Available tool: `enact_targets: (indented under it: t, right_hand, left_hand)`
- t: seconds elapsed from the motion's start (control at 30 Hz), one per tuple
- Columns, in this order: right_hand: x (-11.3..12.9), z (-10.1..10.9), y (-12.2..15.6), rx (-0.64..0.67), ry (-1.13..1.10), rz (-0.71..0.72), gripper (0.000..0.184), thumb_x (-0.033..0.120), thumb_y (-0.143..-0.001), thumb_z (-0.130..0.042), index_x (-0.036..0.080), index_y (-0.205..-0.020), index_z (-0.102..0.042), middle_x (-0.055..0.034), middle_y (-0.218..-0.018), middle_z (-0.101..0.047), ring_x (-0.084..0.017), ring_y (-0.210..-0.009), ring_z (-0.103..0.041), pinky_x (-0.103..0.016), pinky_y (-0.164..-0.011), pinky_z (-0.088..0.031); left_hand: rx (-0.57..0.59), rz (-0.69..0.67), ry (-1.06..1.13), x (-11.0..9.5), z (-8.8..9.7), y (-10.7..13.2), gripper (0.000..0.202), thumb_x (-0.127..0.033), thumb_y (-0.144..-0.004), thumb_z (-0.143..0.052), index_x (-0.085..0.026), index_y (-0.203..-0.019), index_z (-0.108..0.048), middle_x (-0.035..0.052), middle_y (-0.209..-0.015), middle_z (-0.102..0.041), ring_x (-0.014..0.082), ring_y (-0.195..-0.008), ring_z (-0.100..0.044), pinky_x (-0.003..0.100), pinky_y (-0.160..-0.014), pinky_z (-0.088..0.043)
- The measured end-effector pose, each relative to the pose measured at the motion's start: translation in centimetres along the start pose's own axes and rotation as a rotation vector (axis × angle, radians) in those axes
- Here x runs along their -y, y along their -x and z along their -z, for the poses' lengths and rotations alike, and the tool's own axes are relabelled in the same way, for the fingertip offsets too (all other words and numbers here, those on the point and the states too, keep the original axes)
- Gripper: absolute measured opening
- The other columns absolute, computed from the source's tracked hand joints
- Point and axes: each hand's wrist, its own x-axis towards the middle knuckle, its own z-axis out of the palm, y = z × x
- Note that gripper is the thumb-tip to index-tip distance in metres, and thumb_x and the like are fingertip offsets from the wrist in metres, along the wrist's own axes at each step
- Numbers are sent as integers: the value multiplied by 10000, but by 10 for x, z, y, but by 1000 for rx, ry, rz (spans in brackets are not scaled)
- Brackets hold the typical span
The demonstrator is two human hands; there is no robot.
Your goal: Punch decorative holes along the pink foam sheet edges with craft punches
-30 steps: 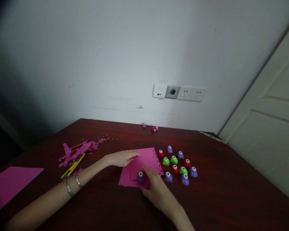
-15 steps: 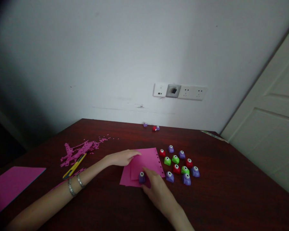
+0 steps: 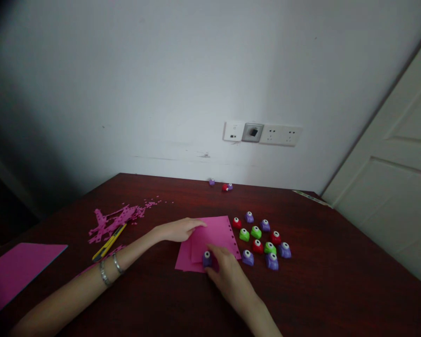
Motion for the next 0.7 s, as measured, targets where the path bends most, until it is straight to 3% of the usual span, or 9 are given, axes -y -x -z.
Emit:
enact_targets:
  t: [0.13,0.2,0.27,0.33,0.47,0.57,0.7]
  right_hand:
    - [8,10,-8,-39,-58,-112,363,265,-718,-638,144,-1059,-605,-103,-1024,-661,-217,-952,-610,-336,-843,-472]
    - [14,18,-15,-27,-80,-212,245,306,-732,-626,142,-913,-613,-74,-823,-676,-182,-749,-635,-281,-662,-505]
    - [17,25,-23,73,-93,-320,206,327,-745,-605,150,-846,-580,-21,-647,-634,-133,-521,-580,-228,-455,-454]
    - [19,32,-31,234,-102,-406,210,360,-768,-566,156,-820,-554,24,-519,-570,-100,-375,-489,-192,-325,-352]
    - [16,43,-48,520,-106,-399,359,463,-787,-525,152,-609,-539,24,-417,-520,-74,-316,-433,-171,-291,-285]
    - [12,46,-56,606,-114,-364,485,544,-763,-531,151,-479,-503,19,-396,-507,-50,-299,-387,-170,-296,-262]
    - [7,43,-59,661,-125,-352,506,570,-734,-554,150,-458,-500,26,-398,-505,-44,-304,-377,-173,-299,-240]
  left_hand:
    - [-132,26,58,-9,9,0,353,-91,-818,-442,-163,-1137,-573,75,-1161,-611,166,-1057,-563,302,-927,-409]
    - [-233,70,126,-13,15,-2,248,-165,-830,-471,-139,-1027,-619,75,-1025,-659,153,-922,-605,280,-825,-453]
    - [-264,127,226,-16,18,-3,209,-252,-833,-496,-121,-902,-643,64,-863,-677,136,-775,-616,252,-697,-469]
    - [-182,191,360,-19,21,-5,260,-341,-822,-519,-113,-806,-642,49,-741,-664,121,-654,-602,226,-571,-451]
    - [95,304,577,-25,20,-4,366,-451,-792,-543,-109,-686,-622,34,-625,-636,88,-484,-546,193,-421,-378]
    - [228,354,642,-28,16,-1,417,-514,-758,-571,-112,-665,-630,29,-591,-631,71,-437,-520,186,-400,-351]
    - [344,398,698,-35,9,3,486,-595,-720,-576,-118,-660,-646,25,-562,-623,64,-407,-492,196,-395,-331]
